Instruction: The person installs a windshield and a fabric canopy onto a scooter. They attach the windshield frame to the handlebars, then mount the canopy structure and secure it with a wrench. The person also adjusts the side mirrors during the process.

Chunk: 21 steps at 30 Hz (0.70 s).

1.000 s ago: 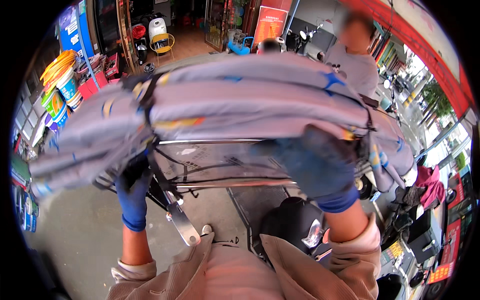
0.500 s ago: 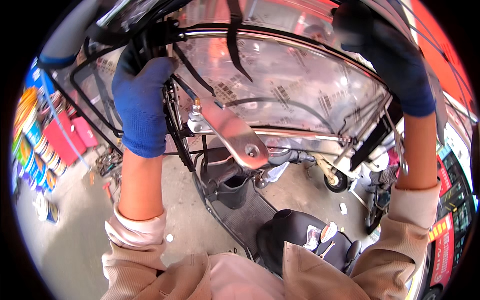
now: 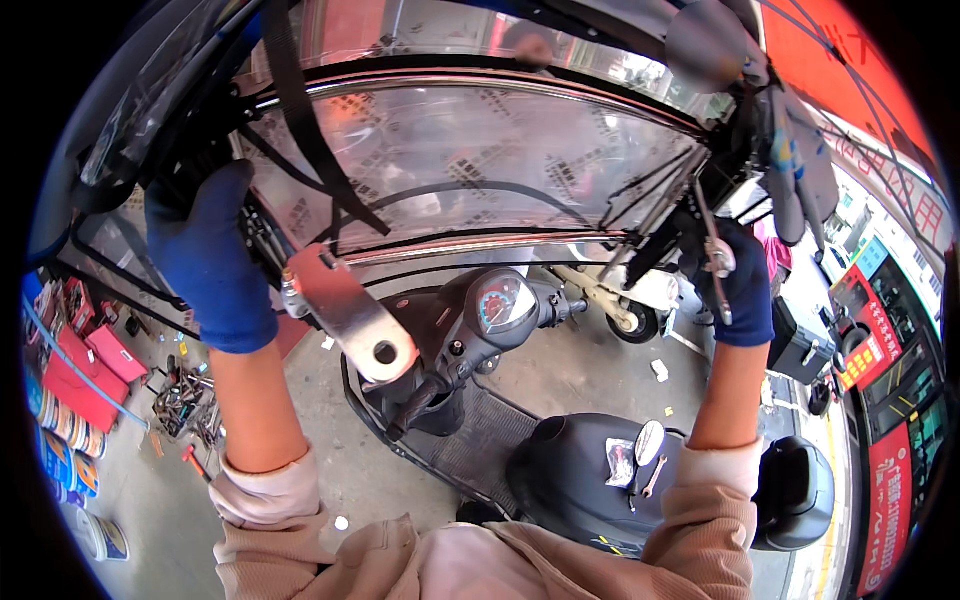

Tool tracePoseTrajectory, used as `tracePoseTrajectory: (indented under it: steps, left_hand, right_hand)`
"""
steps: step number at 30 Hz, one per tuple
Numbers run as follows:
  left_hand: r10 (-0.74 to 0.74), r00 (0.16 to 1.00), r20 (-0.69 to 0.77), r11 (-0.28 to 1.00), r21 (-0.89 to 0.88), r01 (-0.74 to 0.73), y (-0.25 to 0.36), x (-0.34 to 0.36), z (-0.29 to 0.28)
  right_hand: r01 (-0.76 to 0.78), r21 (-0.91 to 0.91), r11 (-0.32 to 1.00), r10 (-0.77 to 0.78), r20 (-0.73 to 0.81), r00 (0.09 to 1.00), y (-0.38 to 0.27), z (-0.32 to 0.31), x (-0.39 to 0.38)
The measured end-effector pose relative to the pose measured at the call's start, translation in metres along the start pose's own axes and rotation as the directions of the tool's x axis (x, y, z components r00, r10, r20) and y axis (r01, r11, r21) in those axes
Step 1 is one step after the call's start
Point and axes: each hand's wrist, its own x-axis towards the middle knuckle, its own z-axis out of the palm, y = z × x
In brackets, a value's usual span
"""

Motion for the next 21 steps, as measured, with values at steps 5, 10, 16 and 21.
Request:
tracePoseTrajectory:
  steps: [5,10,16,21]
  left_hand:
    - [0.026,0.997,0.067,0.997,0.072,-0.03,-0.039,0.022,-0.003]
    - [0.159,0.972,0.172,0.93,0.305,-0.206,-0.09,0.022,0.017]
    - [0.013,0.958,0.287,0.827,0.535,-0.172,-0.142,0.004,0.005]
    - [-0.179,0.706,0.685,0.175,0.728,-0.663,-0.21,-0.039,-0.071]
  right_hand:
    - [0.103,0.778,0.62,-0.069,-0.076,0.995,0.014,0.077,0.058]
    - [-0.363,0.93,0.053,-0.082,0.367,0.927,0.075,0.155,0.13]
    - [-0.394,0.577,0.715,0.245,0.321,0.915,0.109,0.271,0.165]
    - [-0.266,0.672,0.691,0.187,0.189,0.964,0.138,0.408,0.118]
